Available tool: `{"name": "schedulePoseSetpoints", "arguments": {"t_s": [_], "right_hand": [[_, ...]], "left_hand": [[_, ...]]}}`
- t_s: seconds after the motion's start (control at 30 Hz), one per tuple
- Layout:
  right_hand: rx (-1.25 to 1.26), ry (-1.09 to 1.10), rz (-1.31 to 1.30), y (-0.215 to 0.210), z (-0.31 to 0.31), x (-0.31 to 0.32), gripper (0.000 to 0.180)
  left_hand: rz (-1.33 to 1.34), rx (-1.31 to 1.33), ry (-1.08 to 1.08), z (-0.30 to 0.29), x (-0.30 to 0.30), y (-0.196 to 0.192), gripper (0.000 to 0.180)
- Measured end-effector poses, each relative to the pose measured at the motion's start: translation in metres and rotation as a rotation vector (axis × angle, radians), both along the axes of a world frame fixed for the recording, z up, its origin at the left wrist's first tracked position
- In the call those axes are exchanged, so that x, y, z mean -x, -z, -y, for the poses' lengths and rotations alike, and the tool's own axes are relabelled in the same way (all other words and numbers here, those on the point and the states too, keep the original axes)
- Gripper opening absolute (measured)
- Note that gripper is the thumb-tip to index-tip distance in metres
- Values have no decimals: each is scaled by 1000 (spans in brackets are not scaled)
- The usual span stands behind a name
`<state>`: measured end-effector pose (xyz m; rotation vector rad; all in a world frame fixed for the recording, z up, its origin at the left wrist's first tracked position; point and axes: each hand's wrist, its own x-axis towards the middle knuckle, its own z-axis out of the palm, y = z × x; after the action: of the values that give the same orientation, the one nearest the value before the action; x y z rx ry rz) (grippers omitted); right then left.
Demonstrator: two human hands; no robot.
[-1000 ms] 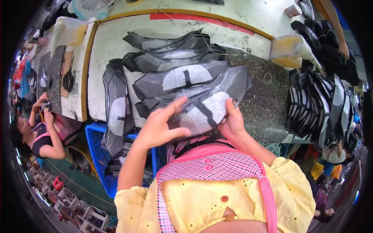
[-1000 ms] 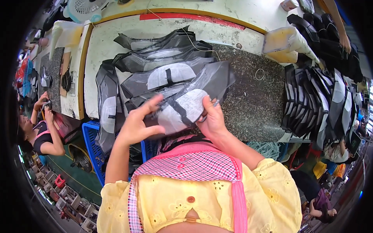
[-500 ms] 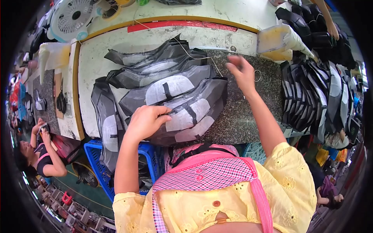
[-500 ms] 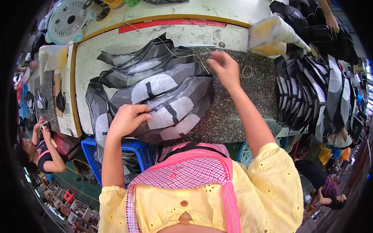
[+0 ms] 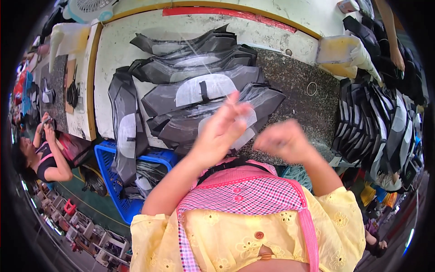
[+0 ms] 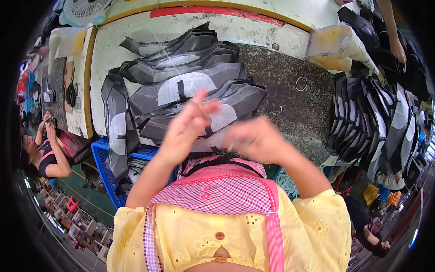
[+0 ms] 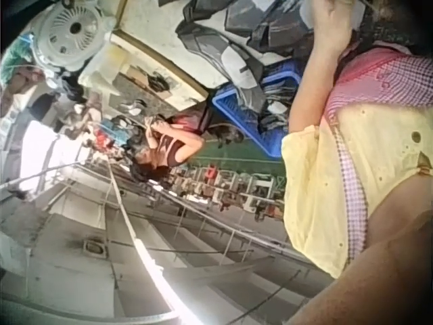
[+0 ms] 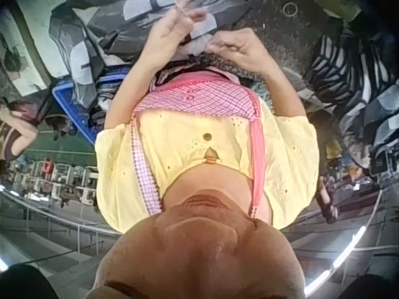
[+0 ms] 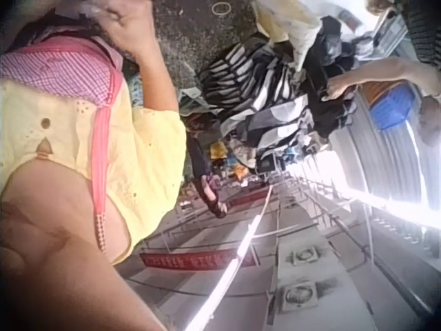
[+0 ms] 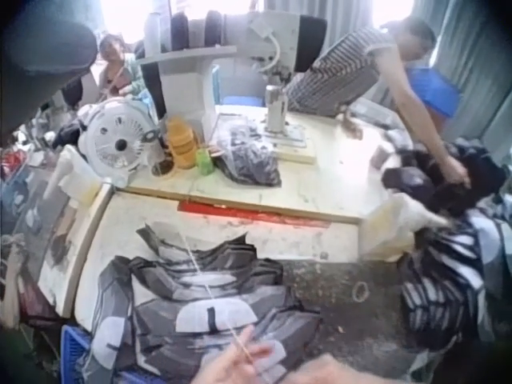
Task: Trimming excess threads from shoe upper components using small snips.
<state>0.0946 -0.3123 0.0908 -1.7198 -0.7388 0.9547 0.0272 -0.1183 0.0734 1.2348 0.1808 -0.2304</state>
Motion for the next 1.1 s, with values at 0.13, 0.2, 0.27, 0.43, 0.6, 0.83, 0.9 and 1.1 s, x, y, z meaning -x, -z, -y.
{"name": "schedulePoseSetpoints", "arguments": {"t_s": [0.13, 0.2, 0.27, 0.43, 0.6, 0.83, 0.9, 1.1], "right_hand": [[-38, 128, 208, -1, 6, 5, 23], [-163, 146, 545, -19, -14, -8, 24], [-297, -90, 578, -13, -48, 0, 26], [-8, 2, 6, 27, -22, -14, 11], [86, 271, -124, 54, -10, -9, 6], [117, 337, -64, 73, -10, -16, 7], [90, 340, -35, 77, -9, -19, 7], [49, 405, -134, 91, -8, -20, 5]], "left_hand": [[-380, 475, 49, 5, 28, 24, 25], [-263, 41, 183, 14, 41, 16, 24], [336, -594, 82, 37, 48, 11, 16], [-146, -229, 200, -30, 54, 0, 27], [-88, -938, 71, -71, 37, 10, 20], [-257, -825, -182, -83, 27, 39, 21], [-340, -824, -166, -84, 23, 43, 22], [-398, -835, -148, -83, 17, 51, 23]]}}
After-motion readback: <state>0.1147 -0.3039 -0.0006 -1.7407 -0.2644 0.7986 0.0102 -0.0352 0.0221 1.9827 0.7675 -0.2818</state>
